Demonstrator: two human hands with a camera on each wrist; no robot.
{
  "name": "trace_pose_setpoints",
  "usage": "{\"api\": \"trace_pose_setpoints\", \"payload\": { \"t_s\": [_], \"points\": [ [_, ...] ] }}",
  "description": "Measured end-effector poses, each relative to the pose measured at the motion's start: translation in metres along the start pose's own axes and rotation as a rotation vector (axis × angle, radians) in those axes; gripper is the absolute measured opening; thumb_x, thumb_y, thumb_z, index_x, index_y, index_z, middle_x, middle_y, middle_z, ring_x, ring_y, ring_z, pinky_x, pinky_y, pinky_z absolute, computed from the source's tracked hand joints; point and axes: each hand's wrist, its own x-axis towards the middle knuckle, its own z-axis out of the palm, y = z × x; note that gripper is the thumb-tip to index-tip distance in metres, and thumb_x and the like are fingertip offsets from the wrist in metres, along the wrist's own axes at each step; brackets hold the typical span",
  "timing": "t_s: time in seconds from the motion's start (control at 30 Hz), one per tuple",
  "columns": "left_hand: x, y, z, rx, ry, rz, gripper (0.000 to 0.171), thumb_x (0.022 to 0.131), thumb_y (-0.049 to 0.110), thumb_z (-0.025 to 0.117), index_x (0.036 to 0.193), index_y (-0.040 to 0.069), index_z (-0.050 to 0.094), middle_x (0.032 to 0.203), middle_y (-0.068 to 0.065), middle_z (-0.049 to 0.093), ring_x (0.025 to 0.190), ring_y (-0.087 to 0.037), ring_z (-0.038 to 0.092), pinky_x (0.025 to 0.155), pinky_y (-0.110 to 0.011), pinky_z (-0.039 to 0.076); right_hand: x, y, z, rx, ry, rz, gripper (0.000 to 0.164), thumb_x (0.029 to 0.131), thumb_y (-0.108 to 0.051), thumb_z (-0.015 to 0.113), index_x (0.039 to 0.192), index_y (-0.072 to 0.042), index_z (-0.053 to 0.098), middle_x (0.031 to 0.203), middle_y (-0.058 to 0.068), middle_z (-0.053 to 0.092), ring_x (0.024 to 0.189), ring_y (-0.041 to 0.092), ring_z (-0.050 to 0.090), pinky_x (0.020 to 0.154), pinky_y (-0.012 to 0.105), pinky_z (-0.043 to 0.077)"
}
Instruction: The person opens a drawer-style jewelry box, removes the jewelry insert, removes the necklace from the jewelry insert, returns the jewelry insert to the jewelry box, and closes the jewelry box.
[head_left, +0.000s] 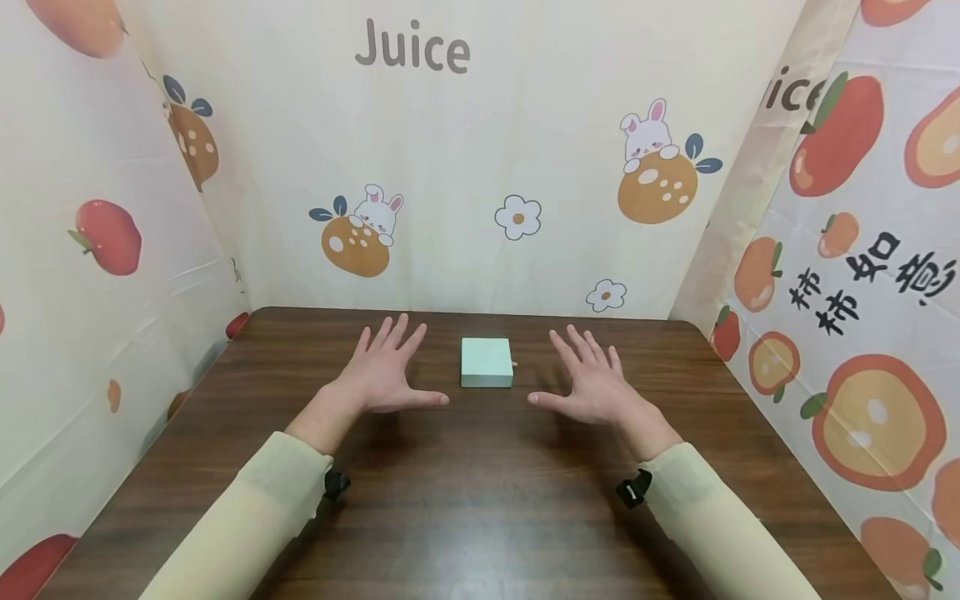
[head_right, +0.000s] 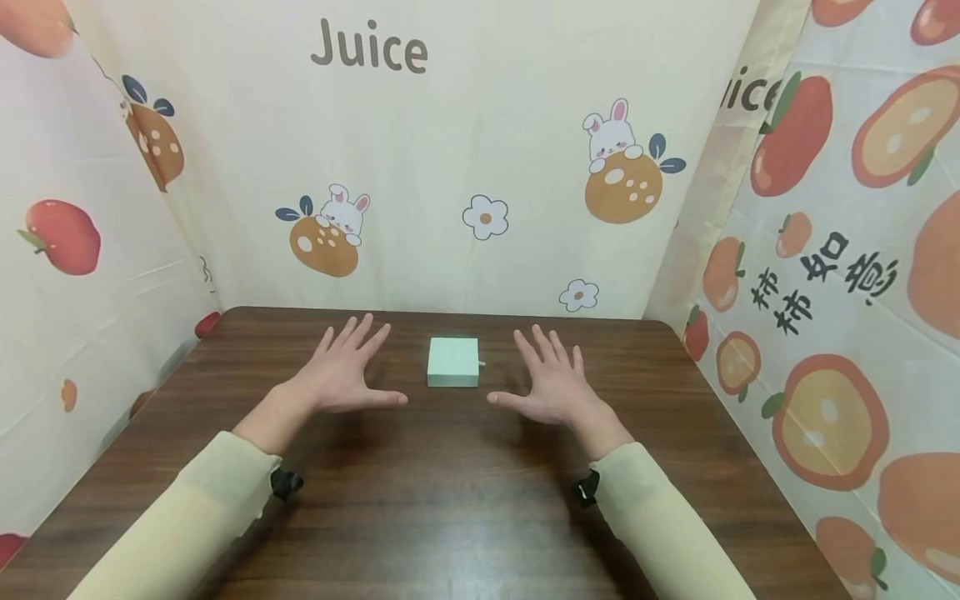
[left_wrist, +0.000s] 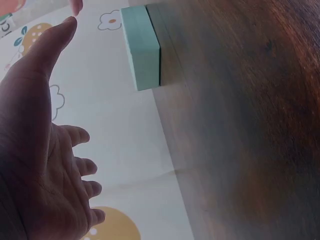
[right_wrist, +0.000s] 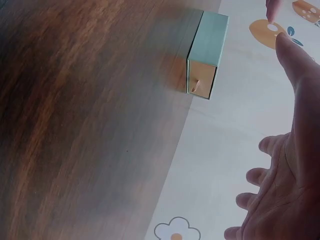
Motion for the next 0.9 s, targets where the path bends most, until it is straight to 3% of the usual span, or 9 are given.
{"api": "trace_pose_setpoints", "payload": {
  "t_s": [0.6,0.73,0.9],
  "points": [
    [0.0018,-0.0016,-0.0012,-0.013,-0.012,-0.016,0.134,0.079,0.090,0.070,0.178,0.017,0.018,0.186,-0.021,0.004,0.171,-0.048,0.003,0.137,-0.070,0.004,0.0022,0.0003,0.0032,-0.006,-0.008,-0.003,0.122,0.089,-0.086,0.066,0.179,-0.026,0.010,0.187,0.013,0.006,0.172,0.044,0.009,0.133,0.078,0.004],
    [0.0019,-0.0014,-0.0008,-0.029,-0.017,-0.017,0.133,0.080,0.089,0.071,0.178,0.016,0.018,0.185,-0.022,0.004,0.171,-0.050,0.004,0.136,-0.070,0.011,0.0024,-0.0001,0.0046,0.004,0.001,-0.006,0.120,0.090,-0.085,0.066,0.179,-0.025,0.012,0.186,0.016,0.012,0.170,0.045,0.017,0.132,0.078,0.010],
    [0.0015,-0.0022,0.0002,-0.110,-0.055,-0.026,0.128,0.086,0.082,0.074,0.179,0.018,0.014,0.186,-0.022,0.002,0.169,-0.054,0.007,0.128,-0.076,0.028,0.0025,0.0002,0.0075,0.001,0.017,-0.011,0.118,0.092,-0.083,0.065,0.178,-0.019,0.016,0.181,0.021,0.023,0.164,0.051,0.027,0.130,0.077,0.020]
  ]
}}
